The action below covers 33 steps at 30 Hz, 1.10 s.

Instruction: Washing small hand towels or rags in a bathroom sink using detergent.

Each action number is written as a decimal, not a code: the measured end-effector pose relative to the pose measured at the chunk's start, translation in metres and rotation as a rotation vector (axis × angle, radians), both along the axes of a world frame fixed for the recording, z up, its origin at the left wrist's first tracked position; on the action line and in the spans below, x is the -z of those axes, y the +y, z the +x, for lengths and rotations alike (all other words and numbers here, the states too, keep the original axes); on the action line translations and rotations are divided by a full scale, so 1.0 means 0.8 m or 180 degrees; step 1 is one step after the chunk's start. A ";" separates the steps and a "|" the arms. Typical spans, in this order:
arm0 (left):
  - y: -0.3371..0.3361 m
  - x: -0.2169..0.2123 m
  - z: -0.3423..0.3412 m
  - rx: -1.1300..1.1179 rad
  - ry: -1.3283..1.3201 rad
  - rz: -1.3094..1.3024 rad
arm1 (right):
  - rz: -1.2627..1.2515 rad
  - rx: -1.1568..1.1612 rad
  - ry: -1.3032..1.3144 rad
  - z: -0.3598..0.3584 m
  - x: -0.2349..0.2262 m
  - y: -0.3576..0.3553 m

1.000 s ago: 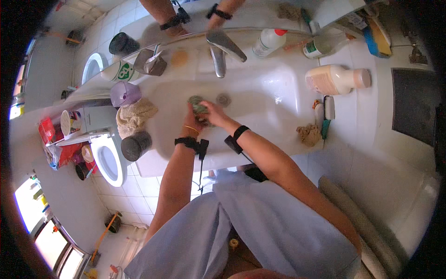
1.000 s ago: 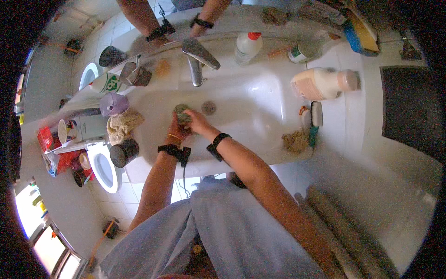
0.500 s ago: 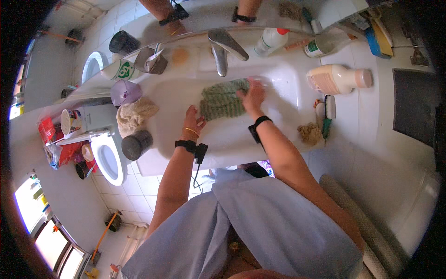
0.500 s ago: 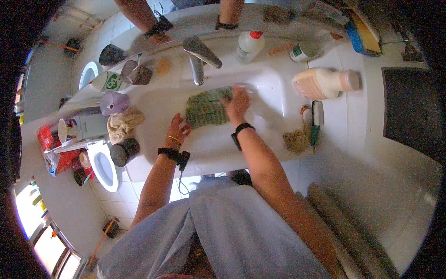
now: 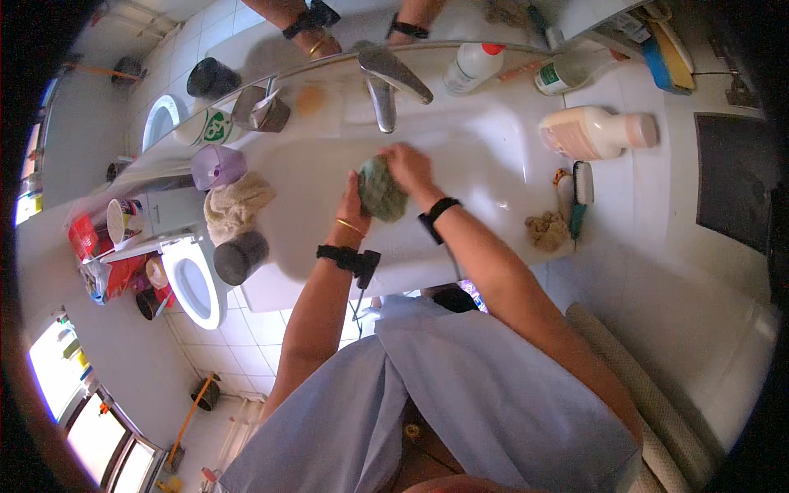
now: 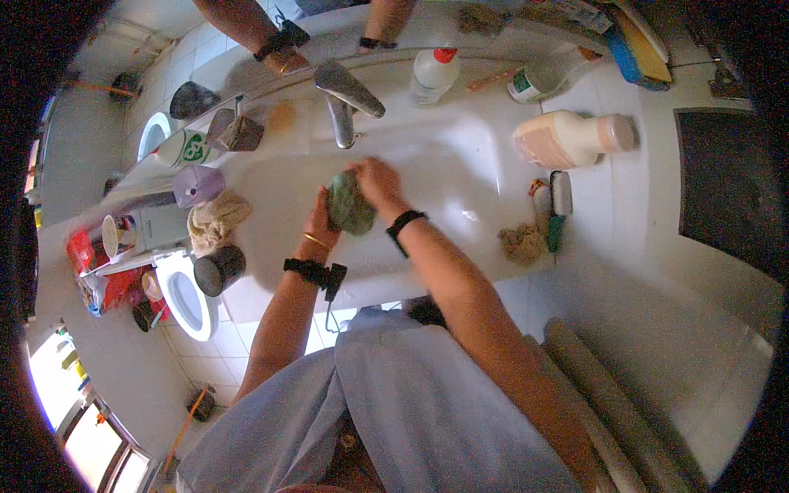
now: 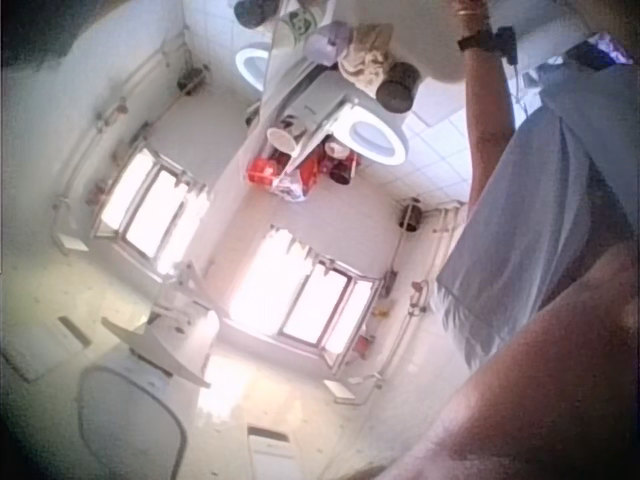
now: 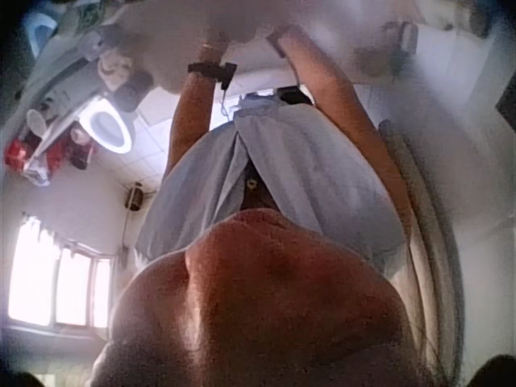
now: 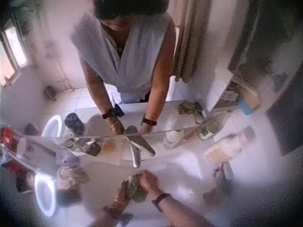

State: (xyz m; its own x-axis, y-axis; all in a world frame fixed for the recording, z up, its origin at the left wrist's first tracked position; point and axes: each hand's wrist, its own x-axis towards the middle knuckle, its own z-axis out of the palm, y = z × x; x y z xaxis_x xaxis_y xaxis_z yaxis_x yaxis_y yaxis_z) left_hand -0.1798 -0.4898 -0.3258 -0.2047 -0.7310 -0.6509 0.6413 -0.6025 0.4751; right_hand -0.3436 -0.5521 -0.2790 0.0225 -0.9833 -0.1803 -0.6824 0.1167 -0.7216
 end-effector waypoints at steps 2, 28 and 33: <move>0.006 -0.013 0.019 0.0618 -0.1467 0.0012 | -0.0451 0.0217 0.0630 -0.059 0.030 -0.013; 0.016 -0.010 0.039 -0.0003 -0.0536 0.0830 | -0.0011 -0.0218 -0.0219 0.008 0.078 0.042; 0.002 0.013 0.032 -0.0928 0.1204 0.0667 | 0.0417 -0.1486 -0.1485 0.084 0.027 0.067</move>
